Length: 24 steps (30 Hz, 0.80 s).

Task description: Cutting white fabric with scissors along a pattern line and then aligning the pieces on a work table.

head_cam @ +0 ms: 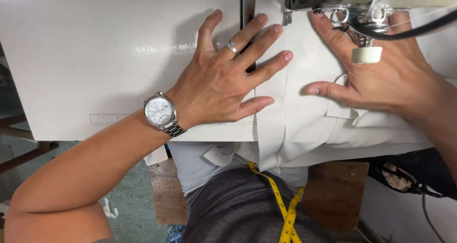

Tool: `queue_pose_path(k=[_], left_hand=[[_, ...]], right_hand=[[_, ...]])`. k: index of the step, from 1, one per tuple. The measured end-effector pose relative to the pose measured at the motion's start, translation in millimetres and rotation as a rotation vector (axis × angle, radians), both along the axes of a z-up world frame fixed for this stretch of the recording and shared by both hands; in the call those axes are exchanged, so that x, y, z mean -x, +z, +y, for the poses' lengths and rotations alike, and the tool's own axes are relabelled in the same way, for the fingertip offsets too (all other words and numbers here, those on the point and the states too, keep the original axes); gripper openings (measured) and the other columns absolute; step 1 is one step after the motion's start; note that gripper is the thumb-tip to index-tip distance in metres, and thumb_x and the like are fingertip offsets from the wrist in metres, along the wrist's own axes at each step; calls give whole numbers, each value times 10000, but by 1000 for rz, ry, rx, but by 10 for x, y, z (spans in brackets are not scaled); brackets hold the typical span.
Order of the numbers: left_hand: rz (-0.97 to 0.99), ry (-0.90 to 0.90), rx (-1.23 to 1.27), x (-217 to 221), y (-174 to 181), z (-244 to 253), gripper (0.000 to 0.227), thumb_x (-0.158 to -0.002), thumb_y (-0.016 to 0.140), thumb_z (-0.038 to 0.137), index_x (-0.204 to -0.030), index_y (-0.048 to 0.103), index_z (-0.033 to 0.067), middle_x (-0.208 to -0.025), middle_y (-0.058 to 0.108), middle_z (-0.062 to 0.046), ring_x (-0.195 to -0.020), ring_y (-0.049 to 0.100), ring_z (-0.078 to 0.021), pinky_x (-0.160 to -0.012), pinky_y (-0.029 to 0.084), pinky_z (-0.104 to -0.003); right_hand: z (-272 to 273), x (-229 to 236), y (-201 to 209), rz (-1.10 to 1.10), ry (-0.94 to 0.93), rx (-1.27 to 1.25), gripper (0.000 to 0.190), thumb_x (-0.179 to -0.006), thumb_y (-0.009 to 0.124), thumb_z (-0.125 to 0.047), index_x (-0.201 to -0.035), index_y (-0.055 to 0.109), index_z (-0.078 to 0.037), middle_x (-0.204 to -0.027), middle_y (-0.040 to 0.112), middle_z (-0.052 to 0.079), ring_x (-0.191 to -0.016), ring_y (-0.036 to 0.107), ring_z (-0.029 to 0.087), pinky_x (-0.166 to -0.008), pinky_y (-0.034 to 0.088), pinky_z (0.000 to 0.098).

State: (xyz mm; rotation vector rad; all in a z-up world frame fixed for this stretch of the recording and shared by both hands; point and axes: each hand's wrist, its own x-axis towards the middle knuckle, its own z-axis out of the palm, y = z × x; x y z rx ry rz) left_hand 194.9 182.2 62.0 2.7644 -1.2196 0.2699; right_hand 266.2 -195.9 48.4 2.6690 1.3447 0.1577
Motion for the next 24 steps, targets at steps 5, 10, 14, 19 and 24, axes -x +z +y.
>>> queue_pose_path(k=[5, 10, 14, 19, 24], left_hand=[[44, -18, 13, -168, -33, 24, 935, -1240, 896, 810, -1910, 651, 205, -1966, 514, -213, -1823, 430, -427, -1316, 363, -904], [75, -14, 28, -238, -17, -31, 929, -1233, 884, 764, -1915, 618, 191, -1961, 532, -242, -1822, 440, -457, -1334, 283, -927], [-87, 17, -13, 6, 9, -180, 817, -1189, 865, 748, -1715, 777, 129, -1744, 718, -167, -1637, 636, -370, -1270, 474, -747], [-69, -8, 39, 147, -9, -53, 706, -1259, 885, 690, -1722, 783, 168, -1795, 734, -119, -1707, 635, -318, -1247, 506, -653], [-56, -1, 25, 44, -6, -130, 850, -1111, 906, 763, -1723, 748, 195, -1689, 724, -94, -1584, 654, -328, -1156, 513, -623]], right_hand=[[92, -290, 115, 196, -80, 150, 1321, -1046, 384, -1114, -1903, 675, -152, -1465, 925, 107, -1288, 908, 447, -1016, 701, 571], [172, -182, 457, 370, -67, -75, 1140, -1103, 665, -874, -1844, 693, -9, -1736, 779, 339, -1543, 744, 581, -1252, 594, 656], [339, 271, 314, 102, 228, -361, 439, -1302, 815, -344, -1595, 853, -19, -1622, 905, 230, -1557, 874, 491, -1125, 623, 616], [295, 350, 56, 138, 340, -516, 311, -1220, 960, -220, -1339, 841, 42, -1497, 845, 229, -1304, 827, 443, -1207, 720, 613], [282, 280, 109, 53, 306, -412, 375, -1238, 950, -443, -1359, 884, -93, -1483, 868, 105, -1290, 869, 359, -1115, 641, 505]])
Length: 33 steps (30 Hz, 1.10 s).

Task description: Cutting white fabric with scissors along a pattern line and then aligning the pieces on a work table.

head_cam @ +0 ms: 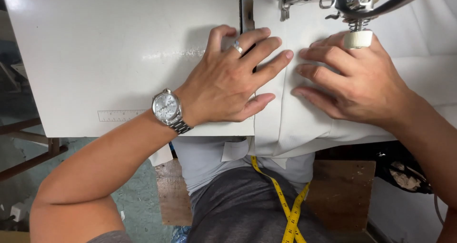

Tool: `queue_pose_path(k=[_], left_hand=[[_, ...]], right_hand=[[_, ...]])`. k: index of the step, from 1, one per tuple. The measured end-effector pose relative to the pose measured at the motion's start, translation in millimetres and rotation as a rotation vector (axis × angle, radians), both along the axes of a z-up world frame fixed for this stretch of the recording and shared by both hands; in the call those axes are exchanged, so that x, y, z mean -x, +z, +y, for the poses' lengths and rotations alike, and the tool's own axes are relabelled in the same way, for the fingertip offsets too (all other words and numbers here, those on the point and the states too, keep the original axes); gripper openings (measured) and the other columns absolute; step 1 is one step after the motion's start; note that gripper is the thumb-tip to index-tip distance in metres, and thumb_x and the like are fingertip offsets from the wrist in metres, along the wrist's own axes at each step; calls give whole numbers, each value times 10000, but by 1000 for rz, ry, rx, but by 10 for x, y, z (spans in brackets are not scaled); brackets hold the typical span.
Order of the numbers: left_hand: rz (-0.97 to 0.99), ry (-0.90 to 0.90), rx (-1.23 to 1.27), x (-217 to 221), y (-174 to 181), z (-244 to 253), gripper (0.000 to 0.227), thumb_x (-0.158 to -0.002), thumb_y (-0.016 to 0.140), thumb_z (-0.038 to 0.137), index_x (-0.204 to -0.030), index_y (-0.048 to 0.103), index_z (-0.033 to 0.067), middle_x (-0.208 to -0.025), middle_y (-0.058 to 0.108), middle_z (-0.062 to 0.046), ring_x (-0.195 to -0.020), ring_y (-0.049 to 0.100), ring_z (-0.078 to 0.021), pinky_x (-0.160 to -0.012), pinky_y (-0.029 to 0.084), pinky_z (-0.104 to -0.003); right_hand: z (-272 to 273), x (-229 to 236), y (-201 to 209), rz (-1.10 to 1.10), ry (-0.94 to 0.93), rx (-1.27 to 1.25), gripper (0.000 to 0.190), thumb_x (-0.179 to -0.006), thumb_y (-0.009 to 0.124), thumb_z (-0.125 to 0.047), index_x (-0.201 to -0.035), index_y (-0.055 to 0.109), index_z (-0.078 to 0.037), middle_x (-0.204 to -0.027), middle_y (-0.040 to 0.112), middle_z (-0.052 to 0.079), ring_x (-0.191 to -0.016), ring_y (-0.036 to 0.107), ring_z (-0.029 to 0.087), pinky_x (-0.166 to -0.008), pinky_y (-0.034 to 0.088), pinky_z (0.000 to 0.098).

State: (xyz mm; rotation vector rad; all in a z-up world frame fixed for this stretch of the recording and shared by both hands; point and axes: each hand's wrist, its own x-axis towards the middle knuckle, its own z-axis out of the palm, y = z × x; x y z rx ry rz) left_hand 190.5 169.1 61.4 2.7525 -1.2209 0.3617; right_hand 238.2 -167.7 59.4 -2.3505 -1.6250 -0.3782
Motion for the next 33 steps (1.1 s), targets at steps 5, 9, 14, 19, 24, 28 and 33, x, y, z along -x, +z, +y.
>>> queue_pose_path(k=[5, 9, 14, 19, 24, 28, 33], left_hand=[[3, -45, -1, -19, 3, 37, 823, -1139, 967, 761, -1707, 771, 198, -1673, 690, -108, -1522, 667, -341, -1207, 495, -665], [-41, -21, 8, 49, -27, 37, 773, -1189, 986, 760, -1693, 776, 212, -1686, 703, -114, -1554, 649, -334, -1239, 495, -671], [18, -23, -13, 79, -25, 63, 787, -1244, 915, 764, -1789, 768, 215, -1872, 630, -149, -1756, 545, -384, -1294, 474, -736], [-11, 0, -43, 107, -10, 48, 821, -1236, 869, 799, -1810, 728, 229, -1869, 635, -123, -1751, 540, -363, -1245, 509, -686], [-22, 3, -29, 129, -33, 53, 811, -1221, 920, 783, -1794, 742, 237, -1844, 637, -119, -1743, 522, -390, -1241, 486, -706], [-17, 11, -14, 109, -51, 71, 829, -1200, 924, 802, -1794, 738, 254, -1846, 631, -109, -1750, 506, -378, -1242, 480, -717], [-3, -4, 22, -16, -88, 105, 815, -1213, 940, 773, -1787, 739, 231, -1835, 644, -132, -1754, 504, -389, -1234, 480, -740]], right_hand=[[102, -3, -5, -14, 100, -84, 276, -1251, 968, -271, -1330, 881, -21, -1378, 848, 147, -1249, 864, 399, -1057, 663, 529], [83, -24, -5, 62, 158, -172, 236, -1228, 980, -157, -1258, 882, 56, -1287, 848, 209, -1200, 863, 451, -885, 659, 493], [45, -28, -14, 92, 15, -56, 457, -1295, 839, -257, -1633, 841, 50, -1695, 853, 219, -1550, 825, 451, -1206, 622, 548], [-7, -16, -22, 8, -11, -5, 400, -1303, 823, -299, -1615, 877, -55, -1705, 884, 123, -1577, 848, 361, -1032, 482, 458], [-144, -94, -1, -13, -172, 195, 978, -1294, 592, -775, -1874, 827, -24, -1975, 758, 323, -1631, 833, 567, -1401, 415, 713], [-248, -176, -16, -104, -175, 246, 1061, -1246, 516, -900, -1881, 829, -109, -1946, 804, 258, -1347, 845, 519, -1383, 484, 671], [-334, -412, -106, -122, -194, 333, 1219, -1148, 473, -1024, -1961, 787, -172, -1592, 969, 140, -1568, 924, 346, -1171, 625, 618]])
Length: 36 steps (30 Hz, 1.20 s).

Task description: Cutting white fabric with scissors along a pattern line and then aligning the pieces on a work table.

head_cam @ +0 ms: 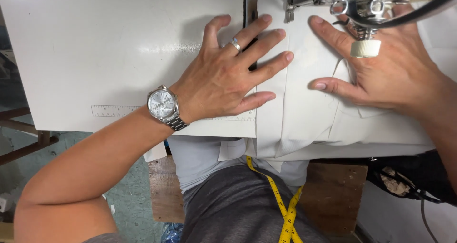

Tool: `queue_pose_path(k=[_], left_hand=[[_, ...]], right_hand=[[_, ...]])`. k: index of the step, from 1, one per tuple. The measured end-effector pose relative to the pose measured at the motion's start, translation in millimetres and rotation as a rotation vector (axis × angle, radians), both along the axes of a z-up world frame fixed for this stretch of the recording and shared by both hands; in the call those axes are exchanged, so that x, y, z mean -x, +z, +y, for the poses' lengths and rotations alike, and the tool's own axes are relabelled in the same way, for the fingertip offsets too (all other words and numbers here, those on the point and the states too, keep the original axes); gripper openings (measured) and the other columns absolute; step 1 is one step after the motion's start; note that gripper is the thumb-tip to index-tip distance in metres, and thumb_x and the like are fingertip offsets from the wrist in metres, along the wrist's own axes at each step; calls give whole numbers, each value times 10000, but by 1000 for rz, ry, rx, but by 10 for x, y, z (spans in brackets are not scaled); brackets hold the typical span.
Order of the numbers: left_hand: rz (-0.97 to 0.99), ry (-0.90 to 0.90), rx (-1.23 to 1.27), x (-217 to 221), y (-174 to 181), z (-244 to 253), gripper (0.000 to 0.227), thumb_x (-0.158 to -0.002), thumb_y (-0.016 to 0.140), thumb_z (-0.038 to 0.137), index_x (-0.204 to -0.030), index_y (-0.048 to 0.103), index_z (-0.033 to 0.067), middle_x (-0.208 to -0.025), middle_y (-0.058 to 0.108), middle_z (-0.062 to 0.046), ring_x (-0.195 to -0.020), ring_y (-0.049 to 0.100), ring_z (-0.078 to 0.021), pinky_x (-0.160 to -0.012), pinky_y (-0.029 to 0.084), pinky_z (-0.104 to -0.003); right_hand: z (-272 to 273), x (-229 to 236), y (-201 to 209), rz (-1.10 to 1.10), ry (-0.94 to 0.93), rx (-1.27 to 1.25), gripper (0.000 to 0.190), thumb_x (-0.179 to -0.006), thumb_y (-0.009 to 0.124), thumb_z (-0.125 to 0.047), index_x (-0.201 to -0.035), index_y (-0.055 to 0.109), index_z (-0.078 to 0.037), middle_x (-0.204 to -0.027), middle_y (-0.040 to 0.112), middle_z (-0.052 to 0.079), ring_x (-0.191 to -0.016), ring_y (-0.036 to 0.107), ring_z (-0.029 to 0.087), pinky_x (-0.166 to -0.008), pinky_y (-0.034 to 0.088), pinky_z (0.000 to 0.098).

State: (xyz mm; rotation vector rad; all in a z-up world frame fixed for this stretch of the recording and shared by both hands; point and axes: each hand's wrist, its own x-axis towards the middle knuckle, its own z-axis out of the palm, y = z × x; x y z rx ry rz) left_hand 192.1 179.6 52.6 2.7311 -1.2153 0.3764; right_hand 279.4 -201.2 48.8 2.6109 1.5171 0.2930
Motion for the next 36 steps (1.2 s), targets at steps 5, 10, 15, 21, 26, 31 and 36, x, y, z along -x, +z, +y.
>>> queue_pose_path(k=[5, 10, 15, 21, 26, 31, 36], left_hand=[[22, -21, 12, -184, -32, 34, 837, -1208, 962, 759, -1793, 735, 205, -1845, 627, -155, -1756, 490, -404, -1249, 455, -763], [-15, -38, 22, -262, -56, 9, 864, -1200, 999, 731, -1805, 741, 171, -1862, 606, -176, -1749, 500, -433, -1274, 435, -789], [-81, 21, 550, 798, -142, -204, 381, -1249, 777, 322, -1496, 822, 36, -1398, 904, -206, -1278, 836, -353, -1220, 609, -587], [608, 617, 1079, 2480, -968, -324, 356, -1283, 598, 229, -1371, 856, 0, -1261, 920, -155, -1154, 885, -273, -989, 745, -392], [1013, 500, 1146, 2215, -1684, -695, 323, -1283, 428, 307, -1178, 661, 111, -1047, 674, -57, -880, 634, -229, -820, 502, -415], [2099, 163, 1995, 2408, -2123, -1070, 662, -1149, 709, -10, -1805, 639, 36, -1758, 739, -178, -1613, 713, -379, -1409, 563, -605], [1987, -186, 2292, 2200, -1339, -1118, 444, -1169, 991, 198, -1552, 843, 28, -1485, 914, -115, -1368, 875, -255, -1225, 694, -410]], right_hand=[[56, -212, 109, 181, -52, 93, 1243, -1132, 407, -948, -2019, 639, -109, -1700, 899, 201, -1441, 888, 480, -1075, 689, 619], [157, -174, 251, 181, 20, 75, 1061, -1239, 454, -781, -1868, 740, 24, -1552, 917, 277, -1264, 931, 468, -1042, 783, 566], [405, 207, 55, 249, 289, -452, 283, -1248, 885, -137, -1450, 881, 61, -1465, 870, 213, -1298, 795, 423, -1105, 664, 521], [371, 375, 91, 146, 326, -448, 146, -1210, 938, -30, -1349, 933, 14, -1356, 920, 205, -1223, 908, 397, -710, 689, 435], [557, 743, 227, 295, 271, -542, 124, -1240, 877, -9, -1318, 858, 85, -1370, 888, 258, -1195, 835, 456, -1023, 663, 505], [413, 768, 68, 192, 296, -437, 265, -1248, 898, -96, -1479, 845, 23, -1501, 856, 180, -1377, 822, 428, -1079, 593, 509], [327, 787, 65, 177, 338, -384, 454, -1273, 819, -302, -1651, 800, -51, -1696, 848, 118, -1479, 834, 367, -1089, 568, 490]])
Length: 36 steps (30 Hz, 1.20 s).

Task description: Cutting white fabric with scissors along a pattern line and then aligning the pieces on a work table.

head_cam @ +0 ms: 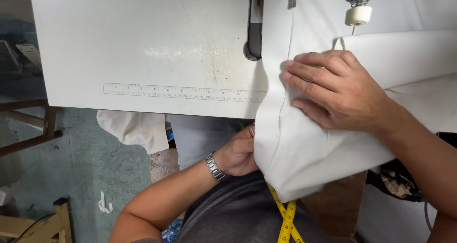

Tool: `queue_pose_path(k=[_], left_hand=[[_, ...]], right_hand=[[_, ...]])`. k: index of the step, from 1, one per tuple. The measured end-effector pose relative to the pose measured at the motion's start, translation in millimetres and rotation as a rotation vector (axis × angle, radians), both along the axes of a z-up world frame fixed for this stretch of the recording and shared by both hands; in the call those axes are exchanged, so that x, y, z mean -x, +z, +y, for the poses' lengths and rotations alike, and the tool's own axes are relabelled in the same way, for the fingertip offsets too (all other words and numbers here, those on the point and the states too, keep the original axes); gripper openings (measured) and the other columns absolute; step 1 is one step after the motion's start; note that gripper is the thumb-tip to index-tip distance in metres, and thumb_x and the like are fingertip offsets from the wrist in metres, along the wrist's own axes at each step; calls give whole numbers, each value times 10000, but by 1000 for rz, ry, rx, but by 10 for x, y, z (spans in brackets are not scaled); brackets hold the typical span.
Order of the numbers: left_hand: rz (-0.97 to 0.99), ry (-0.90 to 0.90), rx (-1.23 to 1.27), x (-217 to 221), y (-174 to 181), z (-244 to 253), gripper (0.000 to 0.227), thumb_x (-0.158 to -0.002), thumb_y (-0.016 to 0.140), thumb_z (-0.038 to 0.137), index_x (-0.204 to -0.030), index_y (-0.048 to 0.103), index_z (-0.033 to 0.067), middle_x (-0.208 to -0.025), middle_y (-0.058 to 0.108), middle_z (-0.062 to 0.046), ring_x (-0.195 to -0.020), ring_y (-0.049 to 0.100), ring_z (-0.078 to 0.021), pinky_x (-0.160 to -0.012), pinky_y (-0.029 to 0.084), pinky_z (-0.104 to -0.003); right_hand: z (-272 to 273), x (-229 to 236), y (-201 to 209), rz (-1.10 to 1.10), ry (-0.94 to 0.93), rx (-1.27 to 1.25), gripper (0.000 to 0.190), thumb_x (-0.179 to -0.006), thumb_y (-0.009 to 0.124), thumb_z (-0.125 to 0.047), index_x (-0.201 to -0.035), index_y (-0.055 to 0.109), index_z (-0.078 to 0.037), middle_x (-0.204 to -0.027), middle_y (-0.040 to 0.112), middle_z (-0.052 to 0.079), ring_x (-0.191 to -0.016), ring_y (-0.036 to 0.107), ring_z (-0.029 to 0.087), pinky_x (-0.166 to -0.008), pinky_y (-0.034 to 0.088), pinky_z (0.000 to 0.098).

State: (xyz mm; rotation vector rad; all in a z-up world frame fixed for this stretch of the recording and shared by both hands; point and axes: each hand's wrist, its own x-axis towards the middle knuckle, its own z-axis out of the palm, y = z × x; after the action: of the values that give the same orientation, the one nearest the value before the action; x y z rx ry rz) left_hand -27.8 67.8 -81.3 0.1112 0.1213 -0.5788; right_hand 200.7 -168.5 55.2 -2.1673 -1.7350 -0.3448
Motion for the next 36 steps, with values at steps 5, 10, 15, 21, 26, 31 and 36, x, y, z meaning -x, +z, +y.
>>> queue_pose_path(k=[5, 10, 15, 21, 26, 31, 36], left_hand=[[139, -10, -5, 130, 182, -266, 430, -1207, 881, 148, -1615, 792, 46, -1493, 898, -111, -1342, 863, -277, -1187, 689, -449], [203, 100, 5, 20, 350, -460, 433, -1237, 854, 266, -1610, 792, 56, -1485, 904, -106, -1337, 868, -263, -1202, 675, -452], [225, 140, 97, -114, 705, -487, 559, -1338, 761, 341, -1812, 652, 64, -1669, 819, -118, -1508, 792, -262, -1311, 621, -465], [252, -40, 55, -55, 795, -538, 387, -1320, 734, 426, -1683, 622, 353, -1130, 816, -28, -785, 726, -187, -561, 478, -241], [327, 59, -87, -184, 1049, -630, 246, -1254, 788, 351, -1456, 677, 265, -701, 651, -30, -617, 629, -143, -426, 405, -231], [295, 116, -325, -200, 1193, -515, 197, -1169, 878, 252, -1247, 712, 180, -886, 727, -57, -779, 727, -152, -470, 432, -233], [100, 257, -462, -193, 1298, -435, 180, -1184, 797, 161, -1166, 618, 148, -841, 639, -11, -647, 553, -69, -437, 357, -226]], right_hand=[[-18, -14, 25, 59, 80, -55, 406, -1262, 777, -224, -1594, 814, 8, -1652, 868, 195, -1485, 842, 447, -1142, 581, 543], [84, 205, 119, 37, 52, -63, 327, -1285, 786, -147, -1512, 844, 82, -1576, 895, 279, -1499, 844, 500, -1228, 647, 615], [159, 452, 67, 349, -22, -297, 369, -1323, 634, -16, -1599, 695, 221, -1655, 712, 428, -1560, 740, 652, -1415, 644, 771], [-14, 338, 0, 448, 0, -199, 547, -1274, 717, -258, -1653, 688, 136, -1733, 703, 399, -1684, 667, 624, -1455, 575, 747], [-45, 353, 11, 460, -1, -159, 655, -1289, 648, -374, -1748, 627, 93, -1818, 623, 408, -1758, 593, 632, -1507, 523, 772], [-64, 355, 3, 474, -14, -170, 608, -1341, 537, -316, -1751, 625, 125, -1834, 620, 403, -1782, 573, 628, -1539, 495, 763], [-45, 389, -9, 407, -39, -172, 489, -1354, 567, -133, -1709, 658, 190, -1787, 676, 432, -1701, 667, 654, -1476, 563, 713]])
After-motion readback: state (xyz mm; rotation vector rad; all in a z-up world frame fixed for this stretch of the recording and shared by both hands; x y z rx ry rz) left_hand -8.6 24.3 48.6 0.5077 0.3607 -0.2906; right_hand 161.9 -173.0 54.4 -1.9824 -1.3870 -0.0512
